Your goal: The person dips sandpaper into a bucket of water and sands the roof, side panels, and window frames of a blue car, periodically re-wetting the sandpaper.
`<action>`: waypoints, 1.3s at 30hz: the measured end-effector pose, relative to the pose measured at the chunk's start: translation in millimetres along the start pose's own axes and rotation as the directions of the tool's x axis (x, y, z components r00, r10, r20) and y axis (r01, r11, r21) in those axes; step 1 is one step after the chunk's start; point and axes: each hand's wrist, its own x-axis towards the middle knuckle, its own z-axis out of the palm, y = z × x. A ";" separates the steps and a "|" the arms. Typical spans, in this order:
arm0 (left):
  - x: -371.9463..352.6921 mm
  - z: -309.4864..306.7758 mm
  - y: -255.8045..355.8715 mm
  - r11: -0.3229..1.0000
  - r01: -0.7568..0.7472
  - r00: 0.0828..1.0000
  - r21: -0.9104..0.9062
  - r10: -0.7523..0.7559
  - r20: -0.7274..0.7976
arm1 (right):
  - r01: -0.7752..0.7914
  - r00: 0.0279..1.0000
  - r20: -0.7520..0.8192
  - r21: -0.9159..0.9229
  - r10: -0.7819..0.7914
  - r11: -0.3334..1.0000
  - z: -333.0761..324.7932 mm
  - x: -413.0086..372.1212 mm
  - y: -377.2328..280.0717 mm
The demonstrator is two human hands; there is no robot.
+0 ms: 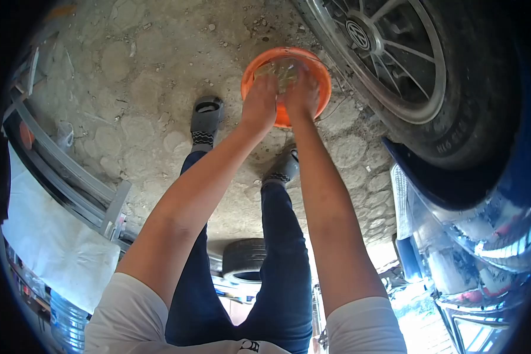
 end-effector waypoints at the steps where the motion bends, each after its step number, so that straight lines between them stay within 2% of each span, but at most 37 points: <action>1: -1.2 13.9 -1.2 0.975 -0.114 0.993 0.190 0.113 0.017 | 0.080 0.996 0.049 -0.072 -0.077 0.994 -1.6 -5.6 -1.3; 2: 0.2 27.5 -2.7 0.901 -0.221 0.975 0.373 0.217 0.054 | 0.161 0.984 0.103 -0.139 -0.147 0.977 -4.3 -9.9 -1.9; 3: 5.7 36.1 -34.1 0.872 -0.186 0.980 0.452 0.197 0.022 | 0.309 0.947 -0.007 -0.264 -0.322 0.914 31.2 -4.2 -7.1; 4: 12.1 46.8 -43.0 0.843 -0.170 0.979 0.511 0.204 -0.011 | 0.403 0.868 -0.109 -0.417 -0.485 0.815 49.4 -5.8 3.7; 5: 23.3 58.6 -50.1 0.810 -0.156 0.975 0.565 0.219 -0.046 | 0.449 0.746 -0.183 -0.572 -0.640 0.686 62.0 0.4 16.0; 8: 55.1 95.8 -70.3 0.850 -0.133 0.970 0.510 0.218 -0.111 | 0.463 0.704 -0.227 -0.572 -0.673 0.677 66.2 20.0 24.2; 10: 66.2 75.1 -55.8 0.942 -0.032 0.997 0.334 0.009 0.071 | 0.453 0.804 -0.070 -0.573 -0.591 0.683 57.0 22.6 21.9; 11: 68.4 67.3 -48.7 0.967 0.035 0.981 0.251 -0.081 0.176 | 0.446 0.842 0.008 -0.575 -0.540 0.686 53.8 23.6 22.2; 14: 63.4 67.6 -49.0 0.945 -0.036 0.984 0.325 -0.024 0.179 | 0.496 0.830 0.110 -0.593 -0.546 0.635 60.7 33.5 39.2; 18: 53.9 54.0 -55.7 0.942 -0.130 0.969 0.309 0.056 0.239 | 0.512 0.844 0.081 -0.414 -0.530 0.753 45.2 10.5 39.9; 20: 36.7 33.6 -52.4 0.934 -0.203 0.962 0.293 0.133 0.240 | 0.512 0.842 0.013 -0.336 -0.539 0.791 28.6 -12.8 38.3; 23: -1.4 -0.3 -41.4 0.965 -0.222 0.975 0.143 0.215 0.065 | 0.393 0.917 0.158 -0.187 -0.367 0.900 -21.2 -56.9 15.8; 25: -31.7 -29.1 -32.5 0.939 -0.336 0.940 -0.068 0.331 -0.081 | 0.345 0.933 0.158 -0.141 -0.323 0.928 -56.2 -95.0 0.3; 27: -65.2 -85.6 9.0 0.956 -0.275 0.961 -0.097 0.273 -0.036 | 0.194 0.981 0.015 -0.043 -0.193 0.980 -77.8 -131.4 -6.9; 29: -86.7 -87.6 6.3 0.934 -0.347 0.928 -0.083 0.329 -0.177 | 0.108 0.994 0.030 -0.022 -0.107 0.994 -119.0 -172.2 -27.7; 31: -115.0 -126.3 40.0 0.952 -0.246 0.969 -0.181 0.237 -0.068 | 0.223 0.970 -0.136 0.158 -0.202 0.962 -149.4 -214.9 -39.3; 32: -128.1 -145.4 57.8 0.945 -0.259 0.966 -0.202 0.256 -0.043 | 0.297 0.943 -0.226 0.241 -0.244 0.924 -161.5 -232.3 -47.6; 33: -142.0 -164.8 74.7 0.938 -0.269 0.962 -0.217 0.271 -0.021 | 0.310 0.938 -0.246 0.273 -0.246 0.911 -173.9 -247.3 -54.9; 36: -184.1 -214.9 122.5 0.878 -0.434 0.901 -0.200 0.423 -0.100 | 0.343 0.918 -0.326 0.370 -0.225 0.863 -226.0 -305.3 -80.4; 39: -235.0 -282.7 188.5 0.885 -0.371 0.919 -0.281 0.394 0.025 | 0.392 0.852 -0.488 0.356 -0.189 0.848 -272.9 -370.0 -105.5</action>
